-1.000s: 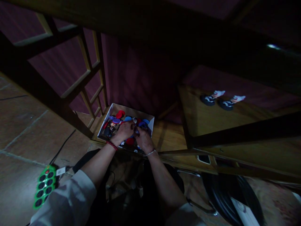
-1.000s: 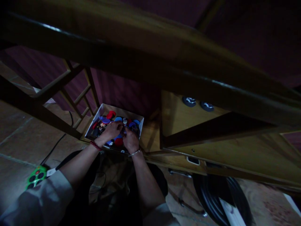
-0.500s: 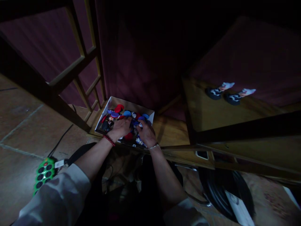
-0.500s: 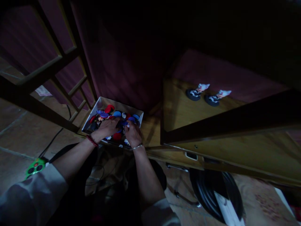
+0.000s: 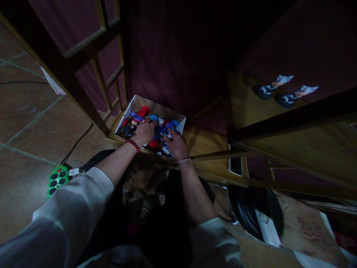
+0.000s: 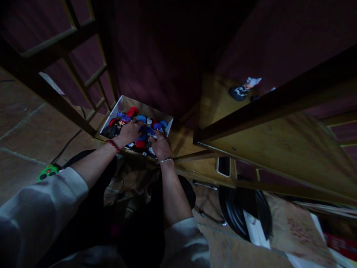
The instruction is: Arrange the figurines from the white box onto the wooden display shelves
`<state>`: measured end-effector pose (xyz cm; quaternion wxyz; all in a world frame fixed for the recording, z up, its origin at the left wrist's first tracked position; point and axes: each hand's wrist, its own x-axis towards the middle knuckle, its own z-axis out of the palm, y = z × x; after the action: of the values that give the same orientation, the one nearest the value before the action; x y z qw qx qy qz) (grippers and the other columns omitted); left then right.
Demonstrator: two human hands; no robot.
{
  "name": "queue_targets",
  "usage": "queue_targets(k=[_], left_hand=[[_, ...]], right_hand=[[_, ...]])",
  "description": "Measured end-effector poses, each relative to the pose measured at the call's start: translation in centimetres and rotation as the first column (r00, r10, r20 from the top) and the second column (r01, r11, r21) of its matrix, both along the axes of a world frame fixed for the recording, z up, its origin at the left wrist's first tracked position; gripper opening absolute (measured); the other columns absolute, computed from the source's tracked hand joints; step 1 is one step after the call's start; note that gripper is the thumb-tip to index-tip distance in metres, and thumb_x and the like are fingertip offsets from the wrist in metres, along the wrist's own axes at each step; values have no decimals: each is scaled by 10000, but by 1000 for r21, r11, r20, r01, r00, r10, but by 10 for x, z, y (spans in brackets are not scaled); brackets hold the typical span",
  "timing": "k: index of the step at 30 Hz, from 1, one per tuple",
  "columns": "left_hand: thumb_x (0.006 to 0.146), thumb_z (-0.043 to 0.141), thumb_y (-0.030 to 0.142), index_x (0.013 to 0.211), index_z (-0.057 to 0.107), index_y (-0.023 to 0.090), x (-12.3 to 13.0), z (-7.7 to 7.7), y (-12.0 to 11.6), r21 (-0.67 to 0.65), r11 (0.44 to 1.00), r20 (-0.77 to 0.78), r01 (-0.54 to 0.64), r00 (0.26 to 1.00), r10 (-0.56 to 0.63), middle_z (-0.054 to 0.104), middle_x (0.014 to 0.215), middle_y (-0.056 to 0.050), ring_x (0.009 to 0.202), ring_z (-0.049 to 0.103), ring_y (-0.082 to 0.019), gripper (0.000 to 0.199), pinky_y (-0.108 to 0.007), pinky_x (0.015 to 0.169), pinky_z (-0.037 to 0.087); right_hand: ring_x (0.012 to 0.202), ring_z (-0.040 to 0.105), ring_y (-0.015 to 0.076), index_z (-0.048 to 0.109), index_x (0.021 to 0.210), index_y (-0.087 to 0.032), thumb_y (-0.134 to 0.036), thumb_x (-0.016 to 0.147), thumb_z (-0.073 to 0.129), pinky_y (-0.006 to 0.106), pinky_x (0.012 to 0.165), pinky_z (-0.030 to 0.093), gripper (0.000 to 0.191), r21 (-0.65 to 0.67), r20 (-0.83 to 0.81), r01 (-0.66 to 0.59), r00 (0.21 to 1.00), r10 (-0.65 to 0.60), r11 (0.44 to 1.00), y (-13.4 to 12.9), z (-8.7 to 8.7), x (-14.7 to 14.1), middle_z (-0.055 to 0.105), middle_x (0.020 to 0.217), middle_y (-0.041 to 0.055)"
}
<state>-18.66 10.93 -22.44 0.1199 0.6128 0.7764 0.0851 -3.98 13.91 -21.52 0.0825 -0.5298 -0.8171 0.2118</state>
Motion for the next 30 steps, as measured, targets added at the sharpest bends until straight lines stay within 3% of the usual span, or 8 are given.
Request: queue_targets(k=[7,14,20,24,30], left_hand=[[772,437,174,1089,515,175,-5,-6,7,-24,998,12,52,999,-51,572,1048,-116,880,600,-216,326,-310,732,473],[791,404,209,1030,565,151,-11,-8,6,-135,989,1,60,998,-61,592,1049,-115,925,588,-215,295,-295,774,465],[781,433,235,1090,545,139,-16,-7,1,-71,997,7,-25,1000,26,554,1133,-156,923,598,-236,342,-317,760,472],[788,462,286,1064,553,116,-18,-4,2,-55,996,20,-67,997,68,611,1049,-153,954,590,-242,337,-317,794,460],[762,498,220,1055,571,111,-17,-5,7,19,996,67,-89,994,88,642,1005,-136,980,583,-234,321,-299,823,444]], right_hand=[[952,589,188,525,1171,-221,-292,818,507,291,837,440,360,0,7,-24,1000,24,1000,1,1,-4,620,1084,61],[973,580,194,512,1181,-239,-306,821,506,296,842,440,366,-21,60,-39,997,40,999,1,7,-12,633,1065,51],[988,575,199,520,1175,-244,-326,819,508,300,840,441,366,-23,71,-28,997,30,999,-2,9,-9,627,1069,63],[980,582,197,522,1173,-225,-314,818,509,294,836,443,366,-46,63,-39,997,41,998,-2,6,-6,626,1080,63],[989,579,192,536,1158,-215,-296,811,513,288,847,439,357,-33,52,-75,996,77,997,-1,3,-6,635,1071,60]])
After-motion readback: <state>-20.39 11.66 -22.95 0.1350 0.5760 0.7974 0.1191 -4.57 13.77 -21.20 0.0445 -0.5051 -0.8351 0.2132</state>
